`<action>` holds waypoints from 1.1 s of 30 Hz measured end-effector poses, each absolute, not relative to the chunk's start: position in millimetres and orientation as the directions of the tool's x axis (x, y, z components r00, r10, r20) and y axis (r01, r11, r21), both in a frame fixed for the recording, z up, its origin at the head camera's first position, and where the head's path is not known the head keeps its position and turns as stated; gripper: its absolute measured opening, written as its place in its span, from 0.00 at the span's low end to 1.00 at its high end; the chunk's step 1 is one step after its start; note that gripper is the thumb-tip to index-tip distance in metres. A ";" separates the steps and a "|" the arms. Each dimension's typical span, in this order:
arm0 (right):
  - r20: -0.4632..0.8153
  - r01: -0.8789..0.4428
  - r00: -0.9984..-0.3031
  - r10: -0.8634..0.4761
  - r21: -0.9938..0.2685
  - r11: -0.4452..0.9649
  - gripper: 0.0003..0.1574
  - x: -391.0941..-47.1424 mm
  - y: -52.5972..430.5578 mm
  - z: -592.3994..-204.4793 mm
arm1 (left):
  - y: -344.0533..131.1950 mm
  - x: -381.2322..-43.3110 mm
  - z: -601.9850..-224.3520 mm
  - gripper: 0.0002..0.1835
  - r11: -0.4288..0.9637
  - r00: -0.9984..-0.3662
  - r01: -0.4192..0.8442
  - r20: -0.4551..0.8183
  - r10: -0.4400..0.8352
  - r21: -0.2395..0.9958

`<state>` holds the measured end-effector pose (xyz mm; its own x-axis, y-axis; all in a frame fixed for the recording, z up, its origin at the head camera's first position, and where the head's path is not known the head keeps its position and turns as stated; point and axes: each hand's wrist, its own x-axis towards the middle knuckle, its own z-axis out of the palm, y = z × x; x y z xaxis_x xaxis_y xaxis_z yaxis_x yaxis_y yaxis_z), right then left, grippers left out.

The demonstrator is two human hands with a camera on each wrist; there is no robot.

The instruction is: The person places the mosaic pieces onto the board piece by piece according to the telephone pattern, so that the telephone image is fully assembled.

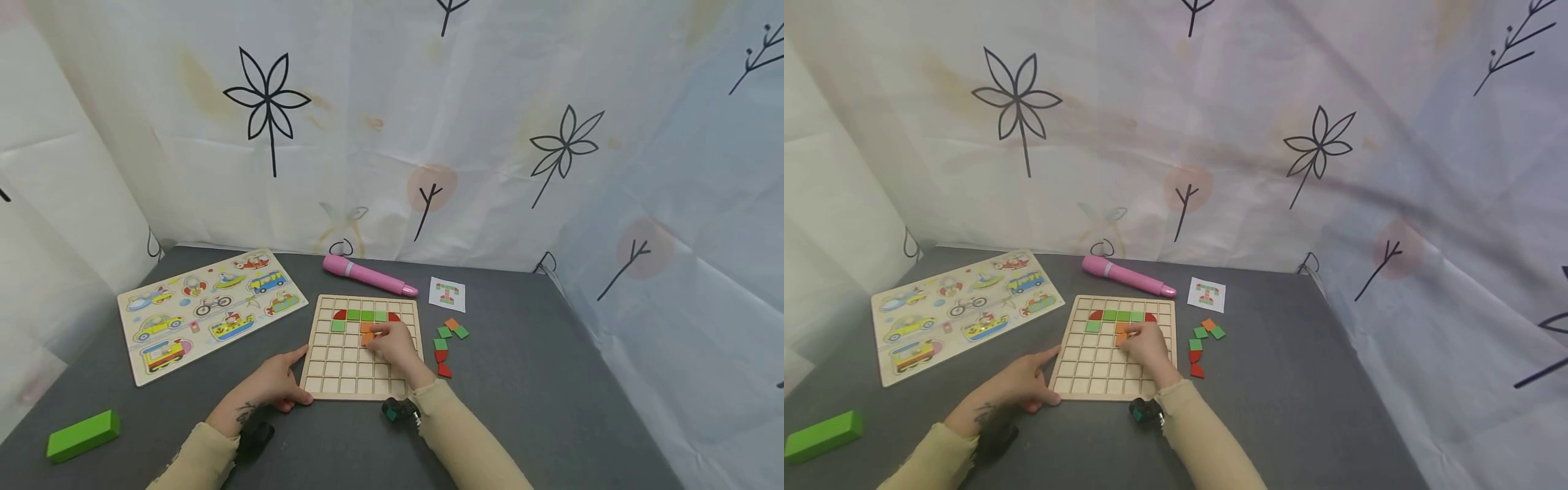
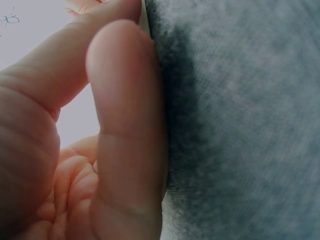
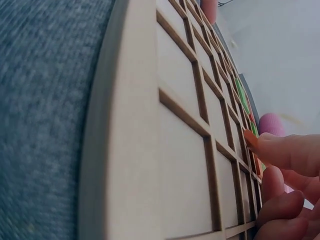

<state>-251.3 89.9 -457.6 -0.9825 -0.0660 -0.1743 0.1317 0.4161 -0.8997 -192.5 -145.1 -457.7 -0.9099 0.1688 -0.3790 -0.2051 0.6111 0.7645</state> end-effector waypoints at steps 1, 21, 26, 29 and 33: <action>-0.177 0.133 -0.982 -0.065 -0.895 0.426 0.21 -251.4 89.7 -457.8 | -145.1 -192.3 -457.6 0.57 0.611 -0.911 -0.204 -0.378 0.169 0.765; 0.024 -0.023 -1.000 0.015 -0.998 0.058 0.23 -271.2 134.4 -433.0 | -145.0 -193.0 -456.7 0.57 0.614 -0.910 -0.200 -0.377 0.172 0.763; 0.062 -0.077 -0.985 0.163 -0.994 -0.083 0.18 -279.2 169.7 -423.0 | -145.0 -192.7 -457.3 0.57 0.611 -0.909 -0.201 -0.378 0.173 0.765; 0.065 -0.074 -0.975 0.212 -0.997 -0.035 0.19 -281.5 192.5 -424.3 | -144.9 -192.5 -458.0 0.58 0.609 -0.910 -0.201 -0.376 0.173 0.767; 0.059 -0.014 -0.968 0.245 -0.983 0.182 0.24 -282.8 220.9 -433.0 | -145.1 -192.5 -459.0 0.58 0.608 -0.912 -0.199 -0.373 0.172 0.768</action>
<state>-282.8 220.9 -433.0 -0.9676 0.2454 0.0591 -0.0140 0.1817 -0.9833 -192.5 -145.1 -459.0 -0.9119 0.1717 -0.3727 -0.1995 0.6082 0.7683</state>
